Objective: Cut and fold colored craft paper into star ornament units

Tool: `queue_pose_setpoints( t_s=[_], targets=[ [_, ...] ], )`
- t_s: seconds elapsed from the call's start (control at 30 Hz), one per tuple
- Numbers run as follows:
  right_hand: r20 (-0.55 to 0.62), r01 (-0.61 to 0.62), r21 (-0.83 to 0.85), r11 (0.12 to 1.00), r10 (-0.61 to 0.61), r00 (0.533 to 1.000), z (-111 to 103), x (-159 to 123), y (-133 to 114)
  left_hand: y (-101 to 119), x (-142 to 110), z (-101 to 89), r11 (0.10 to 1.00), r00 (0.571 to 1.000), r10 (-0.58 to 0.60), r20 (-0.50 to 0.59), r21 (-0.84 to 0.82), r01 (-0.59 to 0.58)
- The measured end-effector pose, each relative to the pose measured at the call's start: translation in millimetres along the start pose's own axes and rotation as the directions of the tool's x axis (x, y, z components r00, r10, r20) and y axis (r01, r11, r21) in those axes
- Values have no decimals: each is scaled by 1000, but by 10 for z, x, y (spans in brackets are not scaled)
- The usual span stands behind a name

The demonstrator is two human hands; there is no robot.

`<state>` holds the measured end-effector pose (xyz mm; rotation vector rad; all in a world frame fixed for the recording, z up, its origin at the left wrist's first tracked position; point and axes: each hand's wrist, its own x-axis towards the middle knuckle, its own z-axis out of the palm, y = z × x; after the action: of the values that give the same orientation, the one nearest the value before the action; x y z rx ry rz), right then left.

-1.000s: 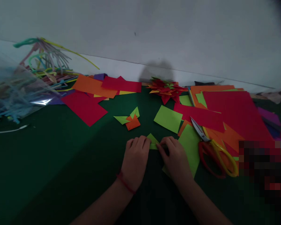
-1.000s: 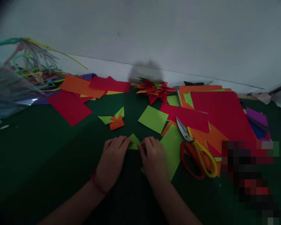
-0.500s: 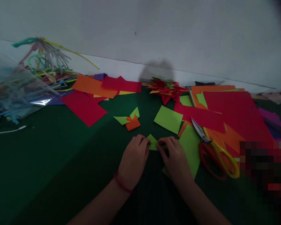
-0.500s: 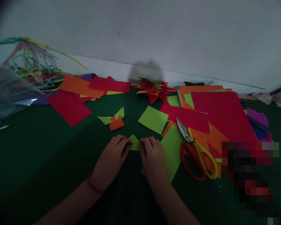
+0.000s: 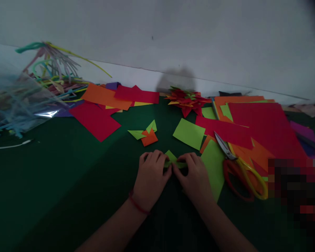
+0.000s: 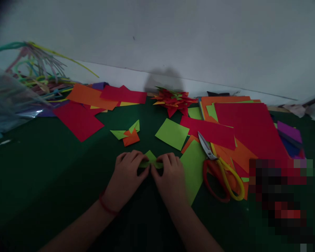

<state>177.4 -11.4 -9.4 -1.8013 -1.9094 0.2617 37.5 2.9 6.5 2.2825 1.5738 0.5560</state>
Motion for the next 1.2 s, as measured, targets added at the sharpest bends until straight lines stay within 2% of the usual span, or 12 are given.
queue_pose_setpoints(
  t_s=[0.27, 0.7, 0.93, 1.2],
  targets=[
    [-1, -27, -21, 999, 26, 1000, 5, 3, -11, 8, -6, -13, 1000, 1000, 4, 0, -4, -4],
    [-35, 31, 14, 999, -30, 999, 16, 7, 28, 8, -10, -3, 1000, 1000, 7, 19, 17, -8],
    [11, 16, -9, 1000, -16, 1000, 7, 13, 29, 30, -17, 17, 997, 999, 5, 48, 78, -9],
    [21, 25, -20, 999, -25, 999, -1, 3, 17, 31, -12, -2, 999, 999, 7, 38, 52, -9]
  ],
)
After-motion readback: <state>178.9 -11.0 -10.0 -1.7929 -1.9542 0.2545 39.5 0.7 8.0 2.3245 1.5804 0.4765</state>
